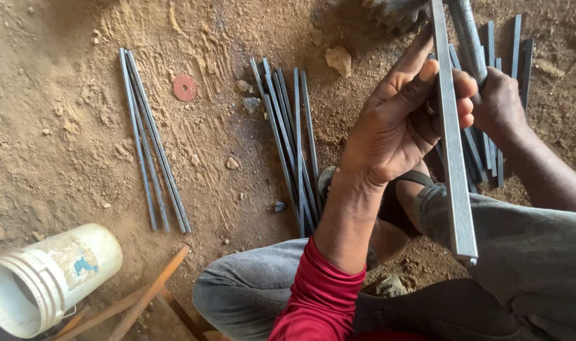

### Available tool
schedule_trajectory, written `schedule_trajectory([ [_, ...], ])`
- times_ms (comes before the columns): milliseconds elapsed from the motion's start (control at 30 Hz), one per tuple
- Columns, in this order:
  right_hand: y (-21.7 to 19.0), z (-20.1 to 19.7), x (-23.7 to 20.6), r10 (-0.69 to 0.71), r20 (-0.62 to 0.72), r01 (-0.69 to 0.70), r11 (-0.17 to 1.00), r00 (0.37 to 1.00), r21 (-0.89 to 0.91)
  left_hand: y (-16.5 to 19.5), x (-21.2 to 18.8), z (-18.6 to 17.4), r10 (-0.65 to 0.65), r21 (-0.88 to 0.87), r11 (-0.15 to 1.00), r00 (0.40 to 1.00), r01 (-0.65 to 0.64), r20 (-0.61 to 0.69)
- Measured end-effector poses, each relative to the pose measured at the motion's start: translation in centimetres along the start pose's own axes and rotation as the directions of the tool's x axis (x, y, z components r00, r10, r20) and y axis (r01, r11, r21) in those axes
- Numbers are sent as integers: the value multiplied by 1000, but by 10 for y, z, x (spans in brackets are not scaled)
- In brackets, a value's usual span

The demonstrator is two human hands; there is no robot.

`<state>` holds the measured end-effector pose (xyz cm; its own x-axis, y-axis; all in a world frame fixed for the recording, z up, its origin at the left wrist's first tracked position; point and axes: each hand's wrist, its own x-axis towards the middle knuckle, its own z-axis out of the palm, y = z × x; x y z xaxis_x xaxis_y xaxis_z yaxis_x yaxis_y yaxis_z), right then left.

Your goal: The person sits on the ground and repeatedly sharpens the ends of metal rods using a hammer and a gear-like anvil. They pick up rods from a pile, strike them against the gear, and place the sharpened rods into a separate pile.

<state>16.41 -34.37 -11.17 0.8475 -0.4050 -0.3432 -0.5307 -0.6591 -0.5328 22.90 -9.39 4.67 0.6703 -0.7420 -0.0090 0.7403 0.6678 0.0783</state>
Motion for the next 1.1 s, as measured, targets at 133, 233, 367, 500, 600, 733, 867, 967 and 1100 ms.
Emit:
schedule_trajectory([
  [133,9,2,4,-54,4,54,998,999,41,2,3,0,-9,12,1000,1000,9,-4],
  [233,14,5,7,-81,2,81,996,997,44,2,1,0,42,43,998,996,-45,78],
  [367,11,7,10,-87,-26,86,995,996,-44,7,2,-14,19,56,998,999,-21,37],
  [500,-2,2,7,34,30,-33,999,999,-12,16,11,-52,-125,167,973,969,162,-212],
  [600,-10,-6,2,22,25,-24,998,999,57,11,1,-88,33,600,734,865,319,-500],
  [733,-9,-14,-3,62,52,-71,976,997,205,-3,-46,-125,507,830,-243,795,503,-333],
  [867,0,-13,-10,29,32,-36,962,999,270,-19,-95,-140,565,617,-502,770,606,-297],
  [967,8,-16,-15,-113,-88,136,936,990,324,-27,-107,-149,606,553,-545,752,630,-259],
  [1100,14,-31,-2,-386,-301,466,843,872,269,-33,-110,-160,574,488,-650,797,583,-188],
])
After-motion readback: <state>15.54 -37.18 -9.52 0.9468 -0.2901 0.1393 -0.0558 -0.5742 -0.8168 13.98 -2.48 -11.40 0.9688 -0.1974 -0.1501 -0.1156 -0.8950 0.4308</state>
